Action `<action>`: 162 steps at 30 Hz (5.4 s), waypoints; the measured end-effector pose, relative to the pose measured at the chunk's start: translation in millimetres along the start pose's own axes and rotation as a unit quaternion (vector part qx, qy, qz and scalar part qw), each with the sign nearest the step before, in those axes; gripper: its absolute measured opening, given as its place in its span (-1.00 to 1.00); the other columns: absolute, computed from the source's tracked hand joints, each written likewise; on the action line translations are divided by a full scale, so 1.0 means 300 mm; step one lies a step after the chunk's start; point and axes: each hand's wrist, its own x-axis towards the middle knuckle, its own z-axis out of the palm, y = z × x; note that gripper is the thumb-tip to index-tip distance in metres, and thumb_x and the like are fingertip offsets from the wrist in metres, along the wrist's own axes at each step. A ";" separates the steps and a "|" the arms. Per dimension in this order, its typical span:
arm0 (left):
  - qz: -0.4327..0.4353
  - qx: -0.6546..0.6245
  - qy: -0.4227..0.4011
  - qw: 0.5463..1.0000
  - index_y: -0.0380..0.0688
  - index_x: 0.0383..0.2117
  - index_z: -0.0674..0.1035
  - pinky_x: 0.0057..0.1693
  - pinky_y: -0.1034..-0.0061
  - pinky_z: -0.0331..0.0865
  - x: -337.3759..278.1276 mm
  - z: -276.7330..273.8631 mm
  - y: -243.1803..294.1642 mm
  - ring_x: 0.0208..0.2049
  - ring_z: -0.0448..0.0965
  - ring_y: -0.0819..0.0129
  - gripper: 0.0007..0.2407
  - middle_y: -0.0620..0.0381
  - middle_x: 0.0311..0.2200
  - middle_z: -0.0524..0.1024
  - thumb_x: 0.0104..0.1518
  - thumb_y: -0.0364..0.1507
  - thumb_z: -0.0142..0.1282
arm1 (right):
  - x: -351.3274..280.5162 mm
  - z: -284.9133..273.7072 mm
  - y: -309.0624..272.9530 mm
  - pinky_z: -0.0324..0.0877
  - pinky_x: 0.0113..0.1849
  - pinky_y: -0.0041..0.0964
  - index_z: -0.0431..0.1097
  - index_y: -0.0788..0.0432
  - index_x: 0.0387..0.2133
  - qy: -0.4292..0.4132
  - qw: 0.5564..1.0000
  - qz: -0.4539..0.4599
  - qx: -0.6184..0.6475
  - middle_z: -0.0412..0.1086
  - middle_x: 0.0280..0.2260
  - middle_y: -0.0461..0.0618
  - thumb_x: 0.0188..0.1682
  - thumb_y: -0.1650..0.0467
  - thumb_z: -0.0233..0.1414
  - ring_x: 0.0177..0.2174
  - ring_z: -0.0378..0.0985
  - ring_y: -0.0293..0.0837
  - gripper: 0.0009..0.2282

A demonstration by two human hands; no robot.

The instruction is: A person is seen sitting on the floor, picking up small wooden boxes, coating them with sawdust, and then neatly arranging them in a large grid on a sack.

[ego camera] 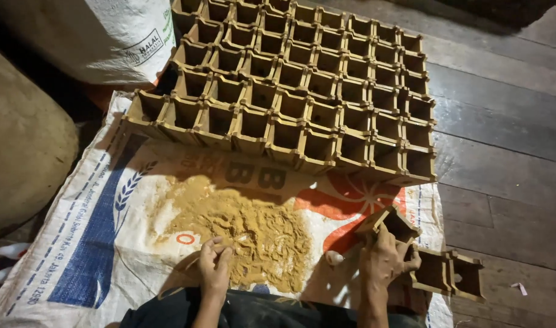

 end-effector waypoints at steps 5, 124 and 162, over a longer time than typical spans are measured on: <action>-0.004 -0.007 -0.002 1.000 -0.16 -0.02 0.47 -0.07 0.41 0.40 0.001 0.001 -0.006 -0.22 0.60 0.21 -0.74 -0.07 -0.30 0.59 0.15 -0.55 0.00 | 0.002 0.004 0.009 -0.04 0.10 0.04 0.59 -0.19 -0.09 0.081 0.994 -0.027 0.065 0.59 -0.37 -0.27 0.19 0.04 -0.06 -0.30 0.55 -0.21 -0.69; 0.092 0.003 -0.202 0.975 -0.34 0.06 0.45 0.28 0.15 0.18 0.061 -0.123 -0.165 0.10 0.40 0.20 -0.47 -0.16 -0.01 0.45 -0.03 -0.37 0.41 | -0.209 -0.274 -0.427 0.52 -0.13 -0.17 0.55 0.28 -0.27 -0.360 0.609 0.060 0.704 0.53 -0.15 0.22 0.00 0.49 0.20 -0.17 0.55 -0.12 -0.91; 0.090 0.003 -0.184 0.979 -0.11 -0.10 0.58 0.14 0.41 0.38 0.057 -0.122 -0.105 -0.10 0.49 0.42 -0.63 0.09 -0.21 0.58 -0.06 -0.43 0.44 | -0.178 -0.302 -0.432 0.49 -0.13 -0.22 0.58 0.28 -0.31 -0.319 0.613 0.073 0.719 0.56 -0.28 0.15 -0.06 0.53 0.24 -0.21 0.54 -0.19 -0.92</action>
